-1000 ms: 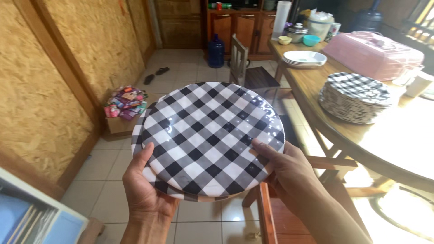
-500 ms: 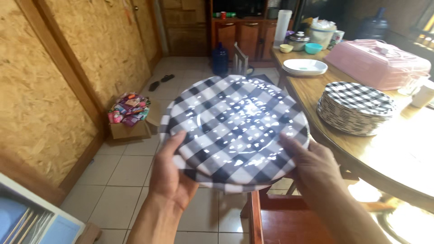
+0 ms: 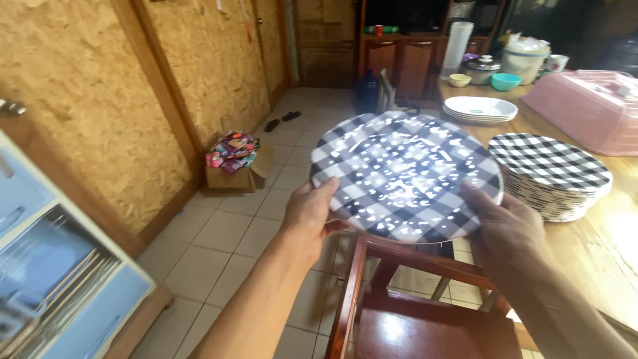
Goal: The person carries a stack of plates with a checkered cover to a dish cabinet, opens the cabinet drawers and doors, and rearranges items inside. They take cups and glasses from the upper cabinet compartment, carry them to the dining table, and later return glasses to the cabinet shelf.
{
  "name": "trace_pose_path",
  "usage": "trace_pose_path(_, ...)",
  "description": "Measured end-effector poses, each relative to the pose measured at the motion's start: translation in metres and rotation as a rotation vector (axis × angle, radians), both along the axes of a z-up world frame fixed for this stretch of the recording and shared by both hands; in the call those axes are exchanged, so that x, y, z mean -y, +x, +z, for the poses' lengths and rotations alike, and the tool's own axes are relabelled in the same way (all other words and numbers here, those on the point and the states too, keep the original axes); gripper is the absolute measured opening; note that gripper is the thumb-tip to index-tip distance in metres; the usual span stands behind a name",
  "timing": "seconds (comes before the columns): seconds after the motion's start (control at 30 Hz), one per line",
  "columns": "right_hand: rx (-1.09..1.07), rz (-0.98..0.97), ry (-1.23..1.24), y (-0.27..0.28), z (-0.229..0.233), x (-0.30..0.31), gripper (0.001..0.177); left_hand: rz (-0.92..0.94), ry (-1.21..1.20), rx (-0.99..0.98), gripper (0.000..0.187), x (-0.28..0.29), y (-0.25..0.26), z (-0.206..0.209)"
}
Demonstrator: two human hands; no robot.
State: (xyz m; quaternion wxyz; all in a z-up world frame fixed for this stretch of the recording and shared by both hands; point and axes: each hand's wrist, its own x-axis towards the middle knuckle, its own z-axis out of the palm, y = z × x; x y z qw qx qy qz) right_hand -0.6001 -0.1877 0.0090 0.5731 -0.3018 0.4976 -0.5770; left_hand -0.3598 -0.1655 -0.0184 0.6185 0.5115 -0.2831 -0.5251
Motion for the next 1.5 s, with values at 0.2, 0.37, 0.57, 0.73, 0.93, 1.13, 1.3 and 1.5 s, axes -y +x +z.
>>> trace_pose_path(0.2, -0.050, -0.011, -0.070, -0.033, -0.004, -0.003, 0.032, 0.028, -0.005, -0.026, 0.028, -0.005, -0.035, 0.001)
trace_pose_path(0.37, -0.155, -0.019, 0.033, -0.055, -0.003, -0.017, 0.031, 0.072, -0.012, -0.051, 0.029, -0.017, -0.058, -0.005)
trace_pose_path(0.57, -0.243, 0.020, -0.050, -0.082, -0.025, -0.039, 0.028, 0.067, -0.058, -0.153, 0.026, -0.055, -0.078, -0.025)
trace_pose_path(0.73, -0.244, 0.127, -0.066, -0.113, -0.024, -0.050, 0.030, 0.076, -0.038, -0.214, 0.024, -0.071, -0.097, -0.017)
trace_pose_path(0.93, -0.173, 0.158, 0.073, -0.126, 0.005, -0.055, 0.021, 0.054, -0.027, -0.231, 0.024, -0.052, -0.117, -0.009)
trace_pose_path(1.13, -0.096, 0.122, 0.120, -0.146, 0.009, -0.039, 0.021, 0.019, -0.028, -0.153, 0.023, -0.012, -0.137, -0.010)
trace_pose_path(1.3, -0.159, 0.067, -0.058, -0.171, -0.010, 0.017, 0.032, -0.039, -0.013, -0.128, 0.025, 0.027, -0.161, -0.004)
trace_pose_path(1.5, -0.064, -0.004, -0.049, -0.206, -0.029, 0.059, 0.033, -0.163, -0.016, -0.058, 0.029, 0.061, -0.190, 0.003)
